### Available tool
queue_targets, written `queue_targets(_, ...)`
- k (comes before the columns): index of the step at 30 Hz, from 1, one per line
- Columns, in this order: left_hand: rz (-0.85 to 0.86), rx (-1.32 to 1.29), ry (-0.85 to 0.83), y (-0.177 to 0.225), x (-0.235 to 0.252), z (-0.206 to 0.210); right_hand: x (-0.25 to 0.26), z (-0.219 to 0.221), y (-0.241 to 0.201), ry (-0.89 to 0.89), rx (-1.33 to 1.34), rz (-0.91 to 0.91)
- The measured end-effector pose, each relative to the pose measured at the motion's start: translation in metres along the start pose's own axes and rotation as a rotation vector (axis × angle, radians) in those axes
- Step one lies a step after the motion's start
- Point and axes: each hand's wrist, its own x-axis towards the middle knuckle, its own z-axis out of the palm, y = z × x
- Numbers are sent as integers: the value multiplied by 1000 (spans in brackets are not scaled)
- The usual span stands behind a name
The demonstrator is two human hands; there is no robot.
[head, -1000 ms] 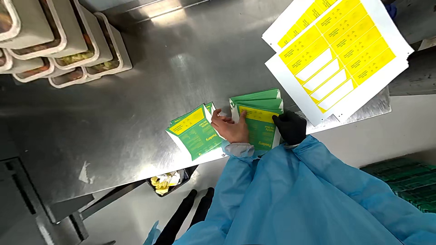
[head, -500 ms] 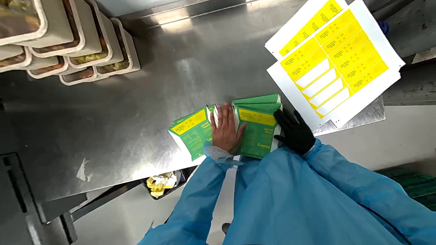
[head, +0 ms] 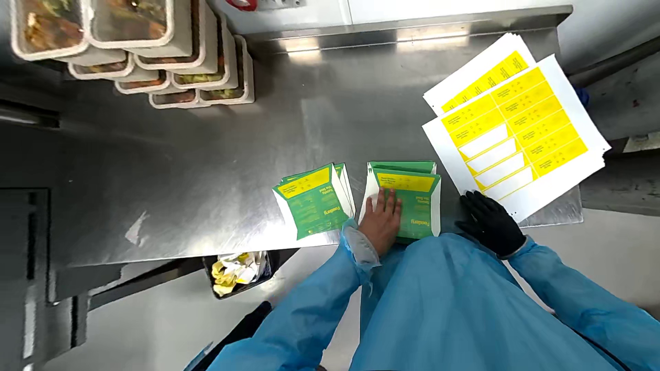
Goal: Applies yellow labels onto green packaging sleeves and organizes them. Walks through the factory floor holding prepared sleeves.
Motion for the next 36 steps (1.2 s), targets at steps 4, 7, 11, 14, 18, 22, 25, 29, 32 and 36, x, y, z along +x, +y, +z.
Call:
queue_targets(4, 38, -104, -116, 9, -23, -26, 3, 4, 4, 47, -6, -29)
queue_targets(7, 71, -123, 360, 2, -53, -28, 4, 3, 11, 70, 16, -65)
queue_targets(11, -224, -136, 936, -50, -93, -11, 5, -14, 41, 174, 43, -121)
queue_targets(14, -470, -158, 735, -111, -104, 47, 0, -30, 72, 54, -28, -98)
queue_targets(18, -661, -293, 203, -127, -103, 57, -8, -44, 90, -225, -148, -157)
queue_targets(22, -521, -245, 428, -81, -106, 19, -24, -37, 104, -130, -106, -353)
queue_targets(25, -278, -165, 388, 4, -63, 11, -34, -28, 124, -64, -45, -400)
queue_targets(29, -141, -86, 318, 58, -3, 44, -32, -29, 131, -15, 24, -423)
queue_targets(32, -192, 17, 415, 70, 20, 58, -29, -29, 138, 5, 52, -459)
queue_targets(36, -290, 48, 394, 79, 28, 55, -25, -25, 150, 44, 83, -499)
